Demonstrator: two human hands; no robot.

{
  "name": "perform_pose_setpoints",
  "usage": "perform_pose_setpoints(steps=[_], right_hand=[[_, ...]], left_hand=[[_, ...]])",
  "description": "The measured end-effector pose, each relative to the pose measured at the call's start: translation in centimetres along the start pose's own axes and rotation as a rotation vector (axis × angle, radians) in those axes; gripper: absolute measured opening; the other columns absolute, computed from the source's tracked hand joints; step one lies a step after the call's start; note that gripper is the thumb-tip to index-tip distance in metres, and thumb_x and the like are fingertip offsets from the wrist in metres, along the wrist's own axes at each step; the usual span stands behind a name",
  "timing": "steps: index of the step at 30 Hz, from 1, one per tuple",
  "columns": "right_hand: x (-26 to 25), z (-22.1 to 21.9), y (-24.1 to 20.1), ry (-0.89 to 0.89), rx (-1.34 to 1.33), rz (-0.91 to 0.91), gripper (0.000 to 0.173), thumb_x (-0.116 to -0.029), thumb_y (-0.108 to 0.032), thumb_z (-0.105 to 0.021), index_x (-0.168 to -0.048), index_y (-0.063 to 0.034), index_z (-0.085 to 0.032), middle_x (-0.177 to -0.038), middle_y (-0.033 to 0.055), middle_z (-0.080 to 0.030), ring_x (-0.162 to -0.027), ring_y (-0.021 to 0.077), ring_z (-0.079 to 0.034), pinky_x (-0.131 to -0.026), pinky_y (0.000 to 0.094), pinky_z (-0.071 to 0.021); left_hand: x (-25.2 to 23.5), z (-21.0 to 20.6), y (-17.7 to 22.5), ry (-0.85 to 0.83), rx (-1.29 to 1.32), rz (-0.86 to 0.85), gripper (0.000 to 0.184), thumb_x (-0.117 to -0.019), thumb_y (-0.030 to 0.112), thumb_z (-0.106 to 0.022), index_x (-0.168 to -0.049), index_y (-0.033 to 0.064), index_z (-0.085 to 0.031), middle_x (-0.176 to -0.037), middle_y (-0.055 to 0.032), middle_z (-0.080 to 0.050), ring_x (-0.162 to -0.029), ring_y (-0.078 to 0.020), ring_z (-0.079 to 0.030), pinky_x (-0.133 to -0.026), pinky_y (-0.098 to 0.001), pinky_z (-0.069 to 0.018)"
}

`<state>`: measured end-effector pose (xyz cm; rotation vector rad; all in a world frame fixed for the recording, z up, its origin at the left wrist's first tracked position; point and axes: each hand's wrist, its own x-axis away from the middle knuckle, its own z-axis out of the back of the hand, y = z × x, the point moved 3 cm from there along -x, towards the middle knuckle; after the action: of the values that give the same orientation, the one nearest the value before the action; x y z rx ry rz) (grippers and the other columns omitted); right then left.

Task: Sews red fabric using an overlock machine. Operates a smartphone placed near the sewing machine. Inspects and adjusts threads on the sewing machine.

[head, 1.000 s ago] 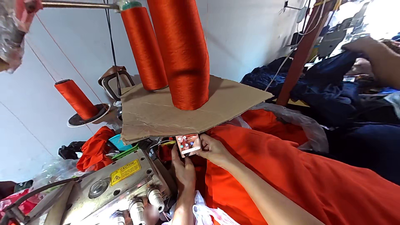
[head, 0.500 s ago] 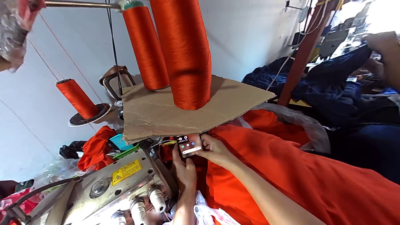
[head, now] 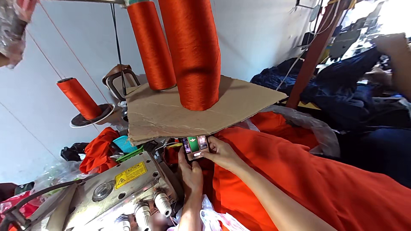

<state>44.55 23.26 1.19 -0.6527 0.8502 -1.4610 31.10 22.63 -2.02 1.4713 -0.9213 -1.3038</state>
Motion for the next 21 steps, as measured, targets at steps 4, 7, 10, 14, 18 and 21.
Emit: perform_pose_setpoints(steps=[4, 7, 10, 14, 18, 21], right_hand=[[-0.1, -0.11, 0.34, 0.053, -0.058, 0.041, 0.035, -0.0967, -0.02, -0.072, -0.122, 0.0011, -0.06, -0.105, 0.0179, -0.067, -0.094, 0.0274, -0.067, -0.086, 0.047, -0.0535], [0.09, -0.08, 0.19, 0.114, -0.172, 0.052, 0.037, -0.1, -0.019, -0.067, -0.13, 0.0008, -0.06, -0.114, 0.0182, -0.066, -0.096, 0.0258, -0.067, -0.087, 0.0451, -0.0542], [0.18, -0.01, -0.02, 0.157, -0.229, 0.035, 0.031, -0.1042, -0.023, -0.061, -0.125, 0.0001, -0.063, -0.111, 0.0158, -0.067, -0.092, 0.0221, -0.065, -0.08, 0.04, -0.0536], [-0.05, -0.2, 0.33, 0.201, -0.246, 0.006, 0.032, -0.1064, -0.031, -0.056, -0.118, -0.0029, -0.066, -0.093, 0.0114, -0.064, -0.079, 0.0193, -0.06, -0.072, 0.039, -0.0506], [-0.08, -0.43, 0.44, 0.228, -0.216, -0.008, 0.029, -0.1057, -0.029, -0.058, -0.116, -0.003, -0.066, -0.092, 0.012, -0.064, -0.078, 0.0203, -0.06, -0.072, 0.0402, -0.0505], [0.12, -0.4, 0.17, 0.22, -0.238, -0.013, 0.032, -0.1066, -0.032, -0.055, -0.118, -0.0041, -0.066, -0.09, 0.0105, -0.062, -0.077, 0.0193, -0.059, -0.071, 0.0386, -0.0497]], left_hand=[[-0.05, 0.03, -0.03, -0.012, -0.014, 0.011, 0.058, -0.0897, -0.014, -0.048, -0.146, -0.0047, -0.044, -0.135, -0.0221, -0.06, -0.122, -0.0233, -0.06, -0.102, -0.0383, -0.0481], [-0.07, 0.01, -0.15, -0.018, -0.019, 0.013, 0.057, -0.0894, -0.013, -0.048, -0.146, -0.0044, -0.045, -0.135, -0.0218, -0.06, -0.122, -0.0233, -0.059, -0.102, -0.0388, -0.0478], [-0.07, 0.01, -0.22, -0.016, -0.011, 0.023, 0.058, -0.0896, -0.013, -0.049, -0.147, -0.0032, -0.046, -0.136, -0.0214, -0.059, -0.124, -0.0242, -0.059, -0.103, -0.0399, -0.0476], [-0.03, -0.02, -0.23, -0.016, -0.018, 0.003, 0.056, -0.0885, -0.013, -0.049, -0.144, -0.0039, -0.048, -0.133, -0.0206, -0.061, -0.12, -0.0222, -0.061, -0.101, -0.0386, -0.0487], [-0.01, -0.05, -0.25, -0.013, -0.037, 0.003, 0.054, -0.0898, -0.013, -0.05, -0.143, -0.0042, -0.049, -0.131, -0.0206, -0.062, -0.119, -0.0223, -0.062, -0.101, -0.0392, -0.0494], [-0.12, -0.11, -0.33, -0.009, -0.026, -0.003, 0.055, -0.0887, -0.013, -0.05, -0.143, -0.0037, -0.049, -0.13, -0.0202, -0.063, -0.119, -0.0224, -0.062, -0.1, -0.0392, -0.0498]])
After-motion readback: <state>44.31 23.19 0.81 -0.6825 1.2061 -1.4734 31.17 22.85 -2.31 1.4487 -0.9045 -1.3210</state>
